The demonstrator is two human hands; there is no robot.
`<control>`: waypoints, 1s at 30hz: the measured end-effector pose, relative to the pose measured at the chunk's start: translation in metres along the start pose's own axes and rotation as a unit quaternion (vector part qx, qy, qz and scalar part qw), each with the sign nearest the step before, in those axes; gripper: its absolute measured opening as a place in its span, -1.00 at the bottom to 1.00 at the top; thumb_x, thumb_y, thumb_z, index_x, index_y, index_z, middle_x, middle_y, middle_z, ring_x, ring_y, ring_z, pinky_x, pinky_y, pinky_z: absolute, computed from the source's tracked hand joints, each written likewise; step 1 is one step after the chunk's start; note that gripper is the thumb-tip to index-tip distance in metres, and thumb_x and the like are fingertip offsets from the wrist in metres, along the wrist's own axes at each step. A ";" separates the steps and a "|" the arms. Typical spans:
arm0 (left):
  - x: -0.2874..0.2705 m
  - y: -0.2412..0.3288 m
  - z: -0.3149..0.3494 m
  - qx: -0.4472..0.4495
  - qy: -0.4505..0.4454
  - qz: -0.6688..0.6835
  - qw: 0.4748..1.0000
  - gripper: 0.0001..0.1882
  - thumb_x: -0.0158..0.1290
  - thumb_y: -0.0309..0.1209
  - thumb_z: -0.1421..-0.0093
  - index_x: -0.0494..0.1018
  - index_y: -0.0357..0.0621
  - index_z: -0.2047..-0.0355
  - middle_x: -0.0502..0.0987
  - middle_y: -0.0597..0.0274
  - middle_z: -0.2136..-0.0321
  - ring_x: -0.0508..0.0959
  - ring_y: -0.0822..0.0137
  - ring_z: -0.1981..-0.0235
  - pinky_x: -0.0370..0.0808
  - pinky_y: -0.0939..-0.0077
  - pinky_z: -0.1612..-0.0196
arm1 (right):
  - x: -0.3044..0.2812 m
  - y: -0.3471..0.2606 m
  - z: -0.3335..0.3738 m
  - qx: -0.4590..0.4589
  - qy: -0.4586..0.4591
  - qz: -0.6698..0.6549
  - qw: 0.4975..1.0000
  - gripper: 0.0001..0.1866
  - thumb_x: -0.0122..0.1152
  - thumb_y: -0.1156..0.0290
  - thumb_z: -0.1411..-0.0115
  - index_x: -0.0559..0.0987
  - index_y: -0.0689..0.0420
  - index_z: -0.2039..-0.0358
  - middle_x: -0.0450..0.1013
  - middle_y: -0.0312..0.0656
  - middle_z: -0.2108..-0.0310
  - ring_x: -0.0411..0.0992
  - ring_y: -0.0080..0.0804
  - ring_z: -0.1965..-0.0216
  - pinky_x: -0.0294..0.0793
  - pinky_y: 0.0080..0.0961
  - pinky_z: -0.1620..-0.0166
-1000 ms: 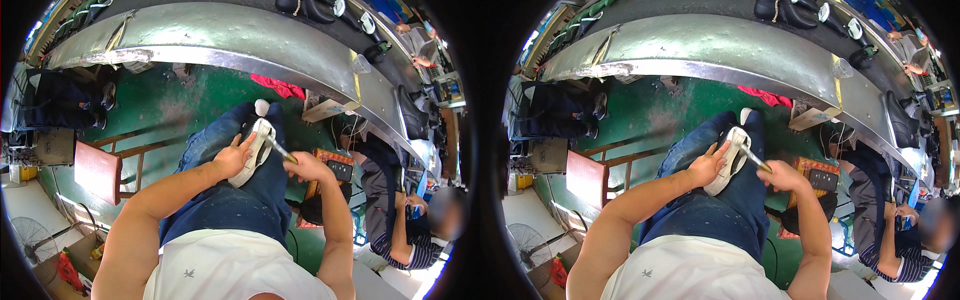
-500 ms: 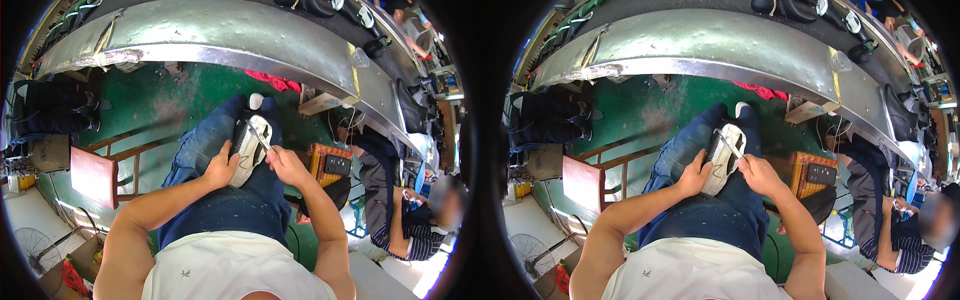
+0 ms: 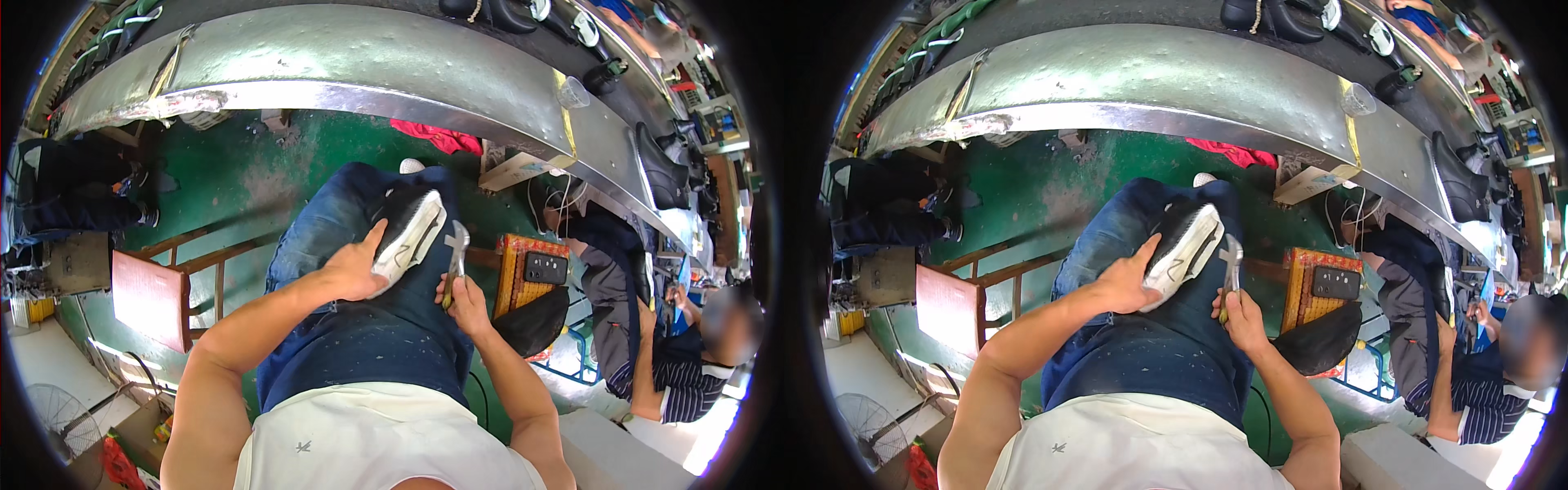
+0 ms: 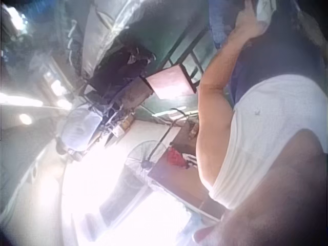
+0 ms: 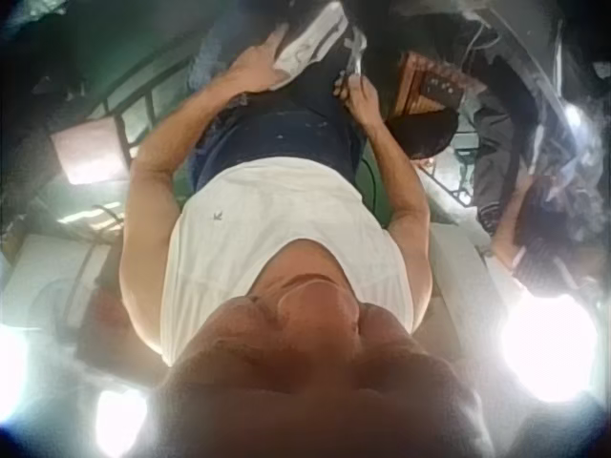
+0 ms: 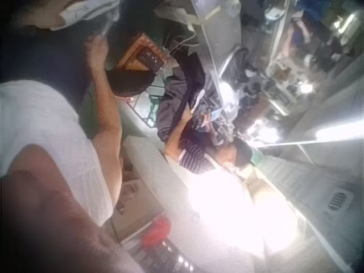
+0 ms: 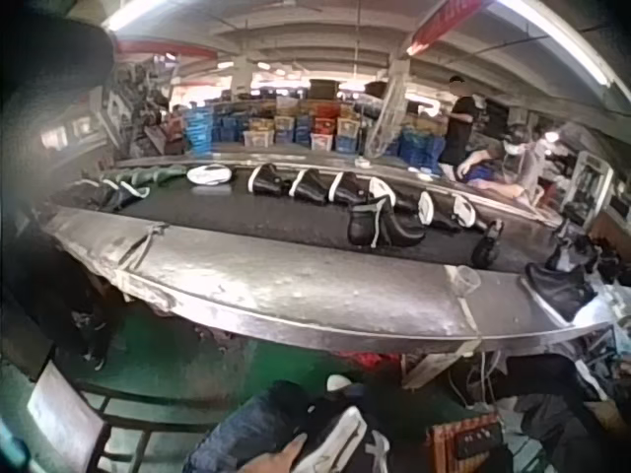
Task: Trim and prepare the edges and soles of shoe components using manual tools during assembly.
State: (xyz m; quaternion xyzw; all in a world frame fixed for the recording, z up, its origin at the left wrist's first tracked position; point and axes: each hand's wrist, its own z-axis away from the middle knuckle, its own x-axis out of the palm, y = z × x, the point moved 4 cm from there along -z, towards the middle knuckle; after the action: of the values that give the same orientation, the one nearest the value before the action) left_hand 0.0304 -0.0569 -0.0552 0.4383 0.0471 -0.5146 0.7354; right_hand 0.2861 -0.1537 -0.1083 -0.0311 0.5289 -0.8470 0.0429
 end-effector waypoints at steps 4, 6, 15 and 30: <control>-0.079 0.036 0.023 0.202 0.185 -0.002 0.962 -0.16 0.32 -0.43 -0.05 0.19 -0.23 -0.32 0.63 -0.22 0.17 0.68 0.00 0.15 0.60 0.27 0.03 | -0.005 0.006 0.010 0.029 0.056 -0.114 0.991 -0.54 -0.03 0.07 -0.50 0.45 0.26 -0.06 0.52 -0.23 0.26 0.49 -0.55 0.39 0.42 -0.62 0.38; -0.113 0.062 0.027 0.216 0.205 0.114 0.948 -0.16 0.35 -0.52 0.00 0.21 -0.22 -0.28 0.64 -0.11 0.17 0.68 0.18 0.18 0.60 0.34 0.06 | -0.007 0.007 0.010 0.034 0.058 -0.115 0.991 -0.56 0.00 0.09 -0.50 0.44 0.25 -0.07 0.52 -0.23 0.26 0.48 -0.57 0.39 0.39 -0.65 0.42; -0.067 0.071 -0.094 0.092 0.066 0.233 0.966 -0.53 0.25 -0.13 -0.29 0.54 -0.40 0.14 0.63 0.11 0.34 0.61 0.41 0.33 0.57 0.46 0.23 | -0.015 -0.001 0.015 -0.002 0.034 -0.033 0.999 -0.60 0.06 0.18 -0.46 0.43 0.26 -0.09 0.51 -0.26 0.25 0.47 -0.56 0.32 0.42 -0.60 0.28; 0.060 -0.032 -0.084 0.014 0.010 0.420 0.907 -0.34 -0.39 0.00 -0.54 0.35 -0.33 -0.29 0.44 -0.09 -0.23 0.38 0.10 -0.30 0.25 0.34 -0.33 | -0.028 -0.042 0.011 0.026 -0.008 0.176 0.984 -0.65 0.11 0.36 -0.38 0.47 0.25 -0.10 0.52 -0.27 0.26 0.46 -0.56 0.32 0.47 -0.55 0.21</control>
State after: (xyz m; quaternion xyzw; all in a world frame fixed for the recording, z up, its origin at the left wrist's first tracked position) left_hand 0.0649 -0.0446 -0.1571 0.4335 -0.1411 -0.1541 0.8766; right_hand 0.3136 -0.1420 -0.0657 0.0574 0.5035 -0.8394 0.1964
